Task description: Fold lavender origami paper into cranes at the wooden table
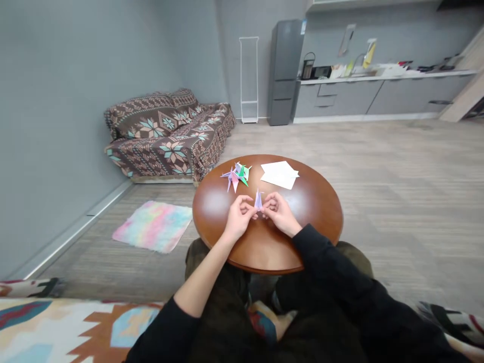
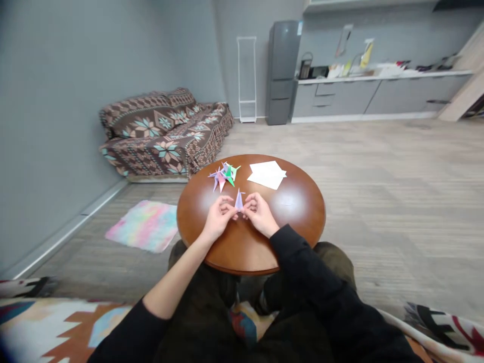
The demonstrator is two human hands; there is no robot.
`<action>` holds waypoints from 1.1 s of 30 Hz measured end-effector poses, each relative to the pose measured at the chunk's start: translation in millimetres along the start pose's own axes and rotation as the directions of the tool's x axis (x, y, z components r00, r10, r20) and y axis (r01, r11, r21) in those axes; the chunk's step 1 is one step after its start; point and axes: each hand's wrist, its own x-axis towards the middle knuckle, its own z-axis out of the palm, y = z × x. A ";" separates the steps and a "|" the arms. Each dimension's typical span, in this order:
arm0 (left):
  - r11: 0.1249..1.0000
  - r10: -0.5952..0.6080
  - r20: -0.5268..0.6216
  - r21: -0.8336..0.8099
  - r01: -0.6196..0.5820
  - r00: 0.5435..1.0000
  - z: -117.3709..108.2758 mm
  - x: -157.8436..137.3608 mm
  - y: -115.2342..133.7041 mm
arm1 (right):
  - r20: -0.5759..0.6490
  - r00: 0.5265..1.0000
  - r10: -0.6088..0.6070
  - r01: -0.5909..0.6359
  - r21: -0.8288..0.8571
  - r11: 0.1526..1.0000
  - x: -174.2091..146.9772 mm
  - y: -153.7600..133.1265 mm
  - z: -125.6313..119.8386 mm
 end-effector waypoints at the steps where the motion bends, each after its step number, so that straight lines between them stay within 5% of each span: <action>1: 1.000 0.006 0.005 -0.007 -0.005 1.000 -0.2 0.2 0.0 | 0.008 1.000 -0.002 0.002 -0.005 1.000 -0.4 -1.0 0.3; 15: 0.994 -0.053 0.055 -0.098 0.058 0.997 -1.6 1.8 -3.0 | 0.047 0.997 -0.057 0.063 -0.133 0.989 -5.7 -10.0 -6.7; 33: 0.989 -0.011 0.064 0.151 0.001 0.998 5.5 -5.0 -1.2 | -0.048 0.986 0.160 -0.157 0.062 0.986 -1.2 -18.0 -4.8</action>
